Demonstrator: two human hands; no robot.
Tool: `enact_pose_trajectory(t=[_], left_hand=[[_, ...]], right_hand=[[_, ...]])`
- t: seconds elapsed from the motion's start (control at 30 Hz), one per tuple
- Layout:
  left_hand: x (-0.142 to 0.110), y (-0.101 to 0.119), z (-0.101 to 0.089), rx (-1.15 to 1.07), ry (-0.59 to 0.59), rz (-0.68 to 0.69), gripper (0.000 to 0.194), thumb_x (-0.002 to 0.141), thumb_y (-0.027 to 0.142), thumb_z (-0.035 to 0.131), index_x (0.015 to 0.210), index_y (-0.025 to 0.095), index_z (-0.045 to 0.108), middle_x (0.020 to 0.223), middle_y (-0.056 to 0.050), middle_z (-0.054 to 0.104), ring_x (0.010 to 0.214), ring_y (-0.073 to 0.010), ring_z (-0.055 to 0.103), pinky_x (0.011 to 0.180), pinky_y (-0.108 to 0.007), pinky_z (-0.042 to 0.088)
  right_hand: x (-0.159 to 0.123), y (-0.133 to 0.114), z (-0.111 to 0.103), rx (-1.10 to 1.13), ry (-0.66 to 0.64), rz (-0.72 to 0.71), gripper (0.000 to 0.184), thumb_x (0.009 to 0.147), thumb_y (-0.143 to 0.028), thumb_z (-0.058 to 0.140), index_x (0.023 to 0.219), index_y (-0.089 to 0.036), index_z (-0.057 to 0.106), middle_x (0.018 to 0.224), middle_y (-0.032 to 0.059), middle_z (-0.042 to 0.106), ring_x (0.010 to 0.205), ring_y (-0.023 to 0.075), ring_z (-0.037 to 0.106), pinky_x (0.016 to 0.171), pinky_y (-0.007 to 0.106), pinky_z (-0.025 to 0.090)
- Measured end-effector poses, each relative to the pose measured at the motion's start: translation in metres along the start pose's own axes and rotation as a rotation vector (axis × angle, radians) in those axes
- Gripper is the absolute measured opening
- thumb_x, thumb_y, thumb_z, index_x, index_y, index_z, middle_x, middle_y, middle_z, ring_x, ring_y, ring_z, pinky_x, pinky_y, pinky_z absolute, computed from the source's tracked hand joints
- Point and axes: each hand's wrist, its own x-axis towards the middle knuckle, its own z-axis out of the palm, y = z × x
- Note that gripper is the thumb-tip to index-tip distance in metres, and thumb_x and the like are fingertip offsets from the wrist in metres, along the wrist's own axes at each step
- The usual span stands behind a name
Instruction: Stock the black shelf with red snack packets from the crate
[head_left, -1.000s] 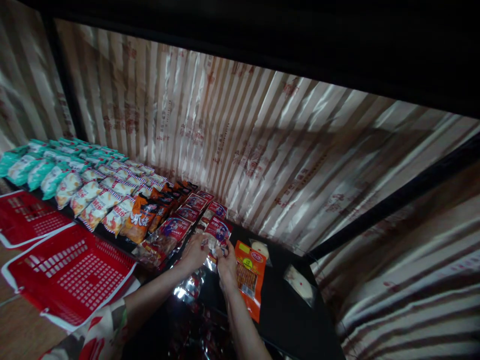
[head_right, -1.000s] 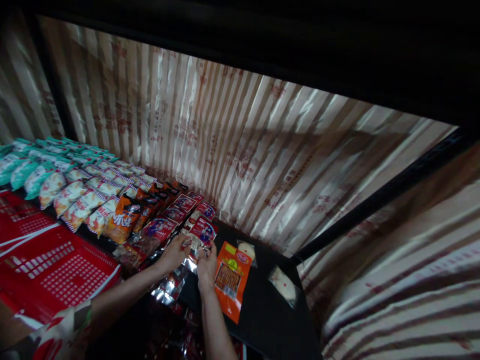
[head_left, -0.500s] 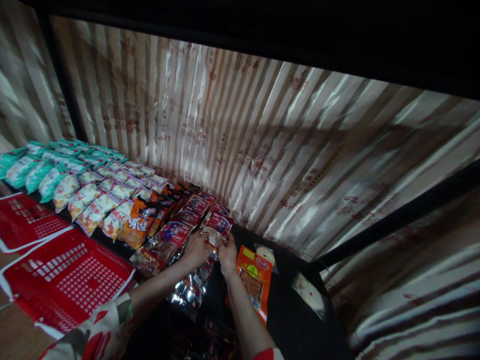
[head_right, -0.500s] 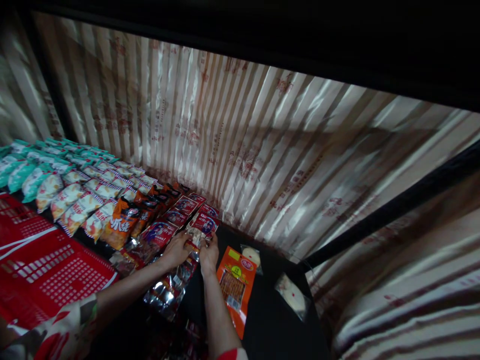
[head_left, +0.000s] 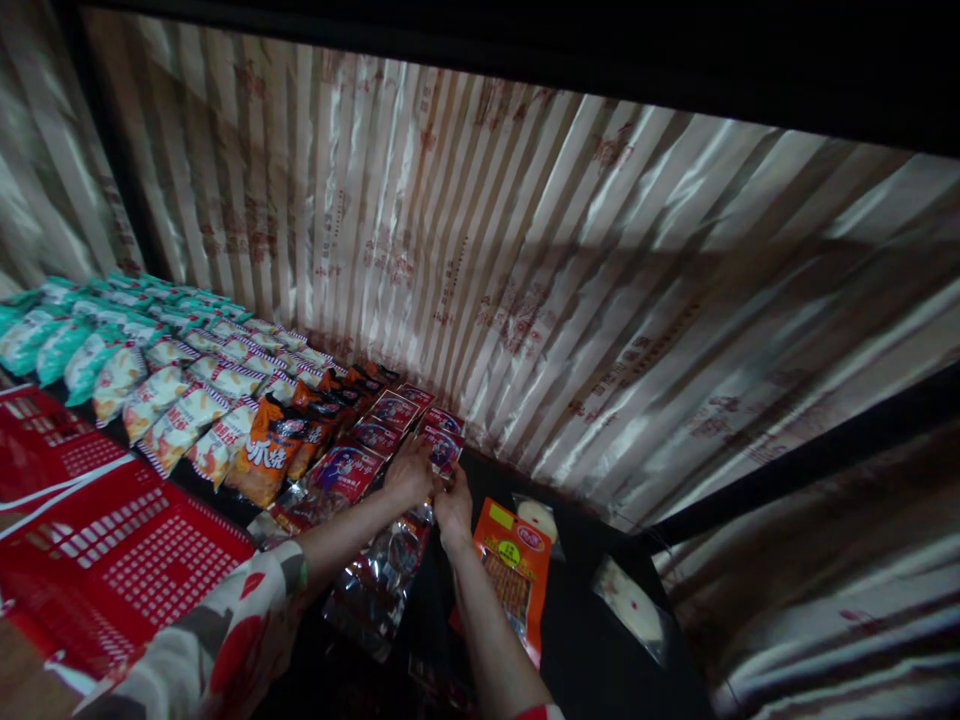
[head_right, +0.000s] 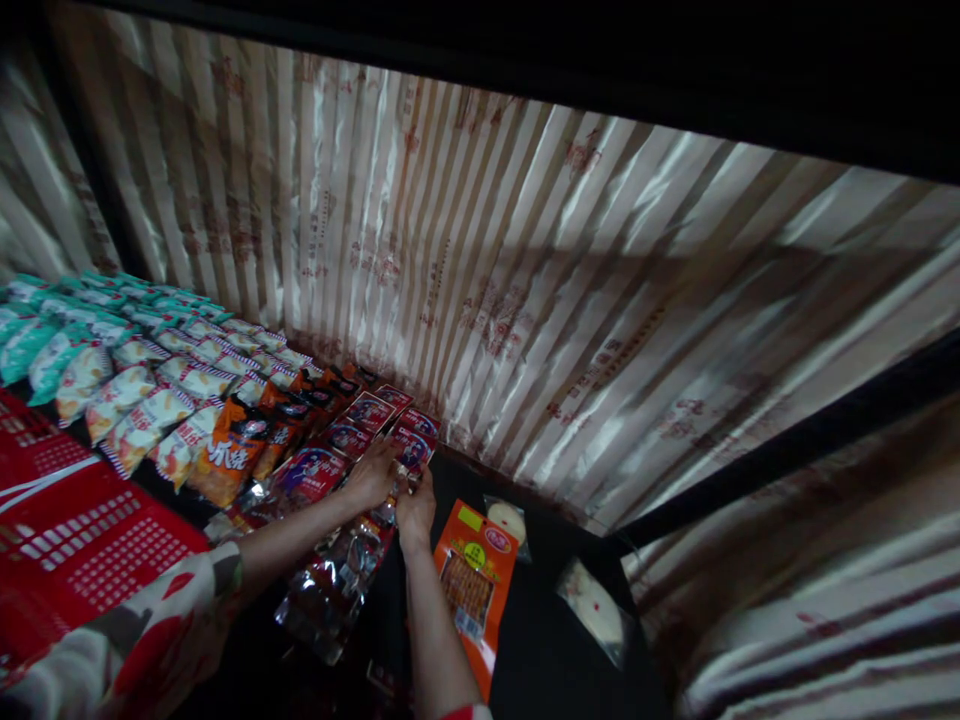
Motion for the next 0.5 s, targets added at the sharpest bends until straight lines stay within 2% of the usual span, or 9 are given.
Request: enact_pose_trajectory(t=[0.2, 0.37, 0.5], left_hand=[[0.018, -0.014, 0.021, 0.112, -0.047, 0.121, 0.037, 0.086, 0.015, 0.033, 0.115, 0.012, 0.056, 0.121, -0.010, 0.058, 0.127, -0.0198, 0.036, 0.112, -0.042, 0.008], [0.025, -0.019, 0.032, 0.116, -0.077, 0.119, 0.038, 0.087, 0.016, 0.031, 0.116, 0.012, 0.056, 0.126, -0.009, 0.054, 0.130, -0.0188, 0.031, 0.112, -0.038, 0.006], [0.027, -0.021, 0.039, 0.071, -0.075, 0.054, 0.040, 0.088, 0.018, 0.031, 0.120, 0.012, 0.053, 0.129, -0.010, 0.051, 0.131, -0.0195, 0.028, 0.111, -0.039, 0.010]], right_hand=[[0.002, -0.001, 0.003, 0.006, -0.021, 0.012, 0.058, 0.071, -0.033, 0.053, 0.126, -0.018, 0.045, 0.087, 0.0061, 0.070, 0.078, 0.0208, 0.065, 0.068, 0.029, 0.047], [0.002, -0.001, 0.005, -0.017, -0.012, -0.007, 0.056, 0.070, -0.031, 0.053, 0.124, -0.018, 0.048, 0.088, 0.0064, 0.070, 0.079, 0.0212, 0.065, 0.070, 0.030, 0.047], [0.002, -0.001, 0.006, -0.034, -0.018, 0.009, 0.052, 0.070, -0.030, 0.054, 0.121, -0.020, 0.051, 0.089, 0.0063, 0.070, 0.082, 0.0217, 0.065, 0.072, 0.031, 0.047]])
